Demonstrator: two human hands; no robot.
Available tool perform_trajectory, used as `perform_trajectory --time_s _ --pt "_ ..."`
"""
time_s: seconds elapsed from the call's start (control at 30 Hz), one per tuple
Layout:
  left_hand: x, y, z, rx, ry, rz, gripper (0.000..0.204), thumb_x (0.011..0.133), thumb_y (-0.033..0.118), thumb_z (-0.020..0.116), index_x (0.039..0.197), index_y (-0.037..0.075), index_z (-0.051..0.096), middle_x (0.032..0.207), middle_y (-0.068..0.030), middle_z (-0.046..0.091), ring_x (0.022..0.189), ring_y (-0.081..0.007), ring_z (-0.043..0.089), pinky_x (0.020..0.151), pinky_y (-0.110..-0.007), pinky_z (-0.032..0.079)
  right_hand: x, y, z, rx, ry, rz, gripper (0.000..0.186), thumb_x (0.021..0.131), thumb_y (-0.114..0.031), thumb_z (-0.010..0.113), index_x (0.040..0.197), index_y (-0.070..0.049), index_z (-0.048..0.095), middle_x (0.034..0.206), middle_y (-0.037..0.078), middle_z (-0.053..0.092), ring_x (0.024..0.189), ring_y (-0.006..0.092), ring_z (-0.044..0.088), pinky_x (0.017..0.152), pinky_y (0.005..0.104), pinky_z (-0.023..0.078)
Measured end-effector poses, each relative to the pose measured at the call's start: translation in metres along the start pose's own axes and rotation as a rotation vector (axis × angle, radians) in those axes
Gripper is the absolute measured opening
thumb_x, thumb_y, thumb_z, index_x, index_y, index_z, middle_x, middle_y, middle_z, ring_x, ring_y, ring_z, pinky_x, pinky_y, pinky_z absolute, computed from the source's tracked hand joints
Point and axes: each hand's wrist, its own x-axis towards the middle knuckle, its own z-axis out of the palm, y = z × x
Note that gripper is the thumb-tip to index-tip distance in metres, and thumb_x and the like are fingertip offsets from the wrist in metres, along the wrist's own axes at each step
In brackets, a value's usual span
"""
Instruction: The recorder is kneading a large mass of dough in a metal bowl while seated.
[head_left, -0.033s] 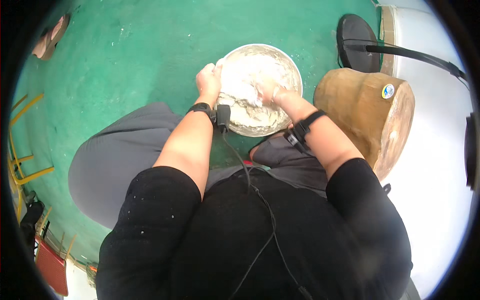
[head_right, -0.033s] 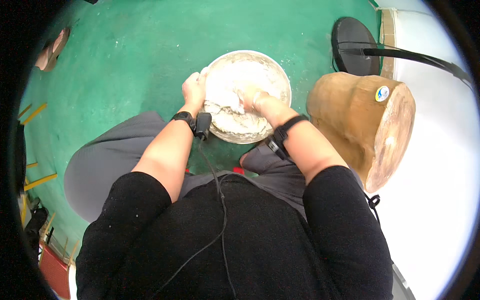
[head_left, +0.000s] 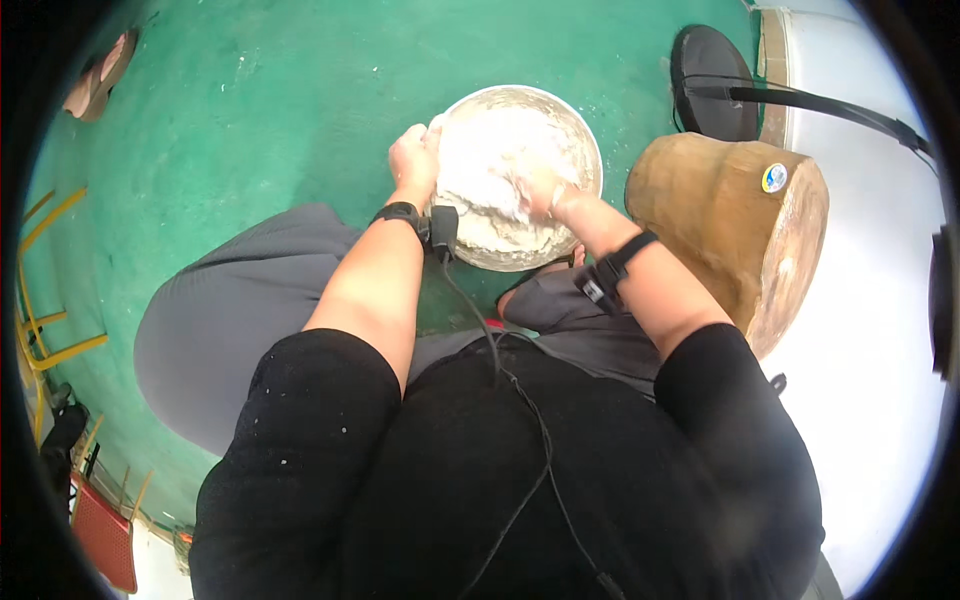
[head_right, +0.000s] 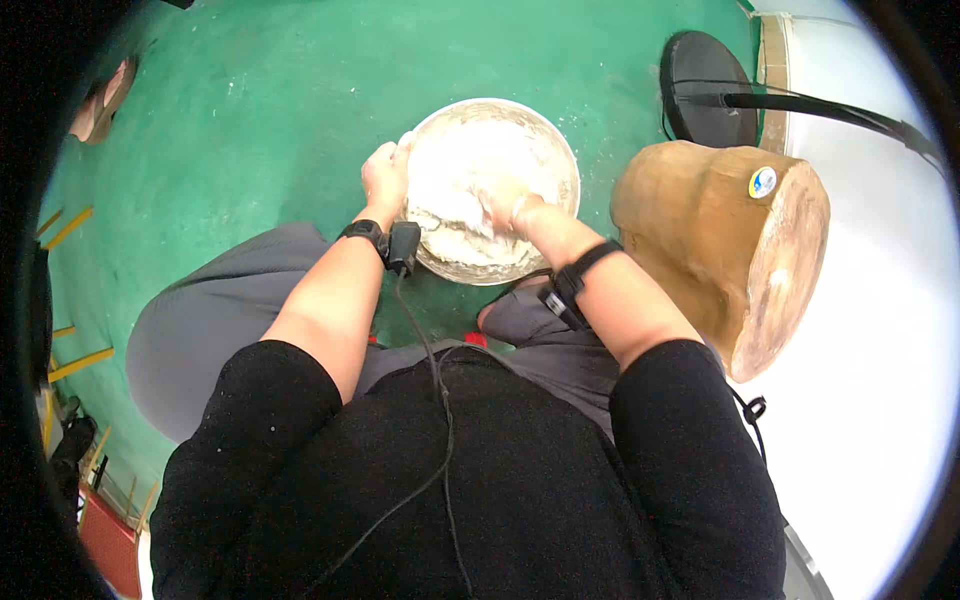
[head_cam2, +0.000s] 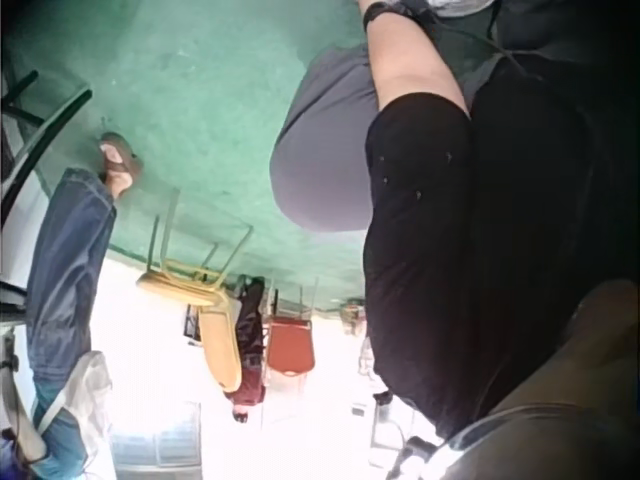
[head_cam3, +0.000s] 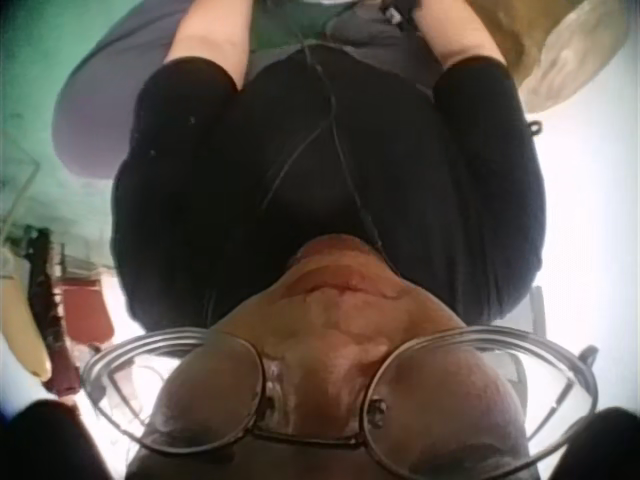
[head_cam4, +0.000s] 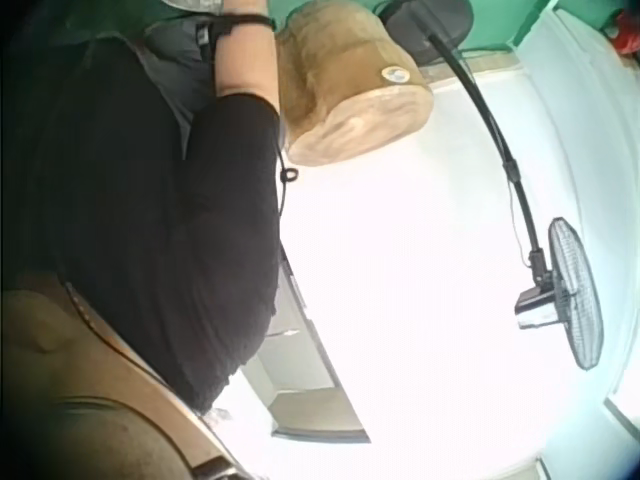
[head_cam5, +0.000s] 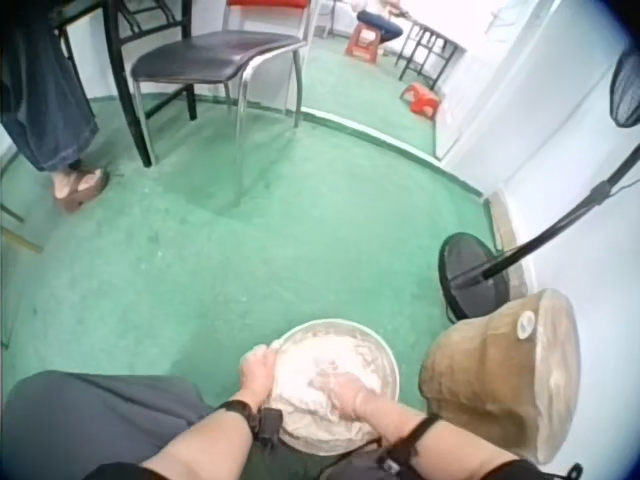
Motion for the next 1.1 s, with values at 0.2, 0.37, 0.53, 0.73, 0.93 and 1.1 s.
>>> perform_trajectory --time_s 0.2,0.37,0.53,0.73,0.93,1.1 --pt "0.003 0.009 0.003 0.016 0.016 0.010 0.042 0.079 0.039 0.054 0.061 0.001 0.047 0.063 -0.0199 0.050 0.062 -0.0367 0.048 0.056 -0.041 0.038 -0.080 -0.045 -0.027 -0.151 0.010 0.126 0.045 0.064 -0.022 0.061 0.108 -0.014 0.053 0.114 0.015 0.046 0.105 0.0307 0.044 0.086 0.0436 0.037" --pt "0.004 0.013 0.007 0.032 -0.006 -0.008 0.044 0.079 0.041 0.053 0.061 0.001 0.047 0.061 -0.0194 0.049 0.059 -0.0359 0.046 0.055 -0.040 0.038 -0.079 -0.041 0.018 -0.107 -0.131 0.276 0.039 0.070 -0.013 0.051 0.109 -0.018 0.052 0.117 0.015 0.044 0.104 0.0310 0.046 0.084 0.0423 0.039" --pt "0.006 0.012 0.006 0.009 -0.027 0.000 0.047 0.082 0.039 0.050 0.060 -0.001 0.043 0.059 -0.0188 0.043 0.054 -0.0318 0.039 0.053 -0.038 0.035 -0.053 -0.039 0.040 -0.132 -0.151 0.272 0.039 0.079 -0.013 0.043 0.116 -0.023 0.047 0.116 0.016 0.046 0.103 0.0300 0.049 0.085 0.0392 0.040" --pt "0.006 0.018 0.008 0.025 -0.087 -0.011 0.045 0.084 0.037 0.049 0.061 -0.002 0.044 0.062 -0.0193 0.044 0.056 -0.0299 0.042 0.056 -0.037 0.036 -0.001 -0.020 0.070 0.186 -0.151 0.612 0.029 0.083 -0.015 0.041 0.108 -0.008 0.053 0.105 0.016 0.054 0.096 0.0262 0.053 0.080 0.0339 0.042" --pt "0.008 0.009 0.005 -0.036 -0.076 0.044 0.046 0.083 0.039 0.047 0.059 0.000 0.044 0.060 -0.0184 0.049 0.059 -0.0347 0.047 0.056 -0.040 0.038 0.036 -0.011 0.060 0.413 0.024 0.829 0.022 0.079 -0.011 0.045 0.096 -0.004 0.058 0.094 0.017 0.059 0.087 0.0296 0.056 0.076 0.0362 0.044" --pt "-0.004 0.013 0.000 -0.165 -0.088 0.036 0.038 0.085 0.037 0.044 0.072 0.001 0.048 0.070 -0.0190 0.054 0.067 -0.0364 0.052 0.061 -0.042 0.039 0.034 0.001 0.050 0.250 -0.047 0.740 0.026 0.076 -0.013 0.051 0.100 -0.004 0.057 0.099 0.018 0.057 0.092 0.0306 0.054 0.079 0.0361 0.043"
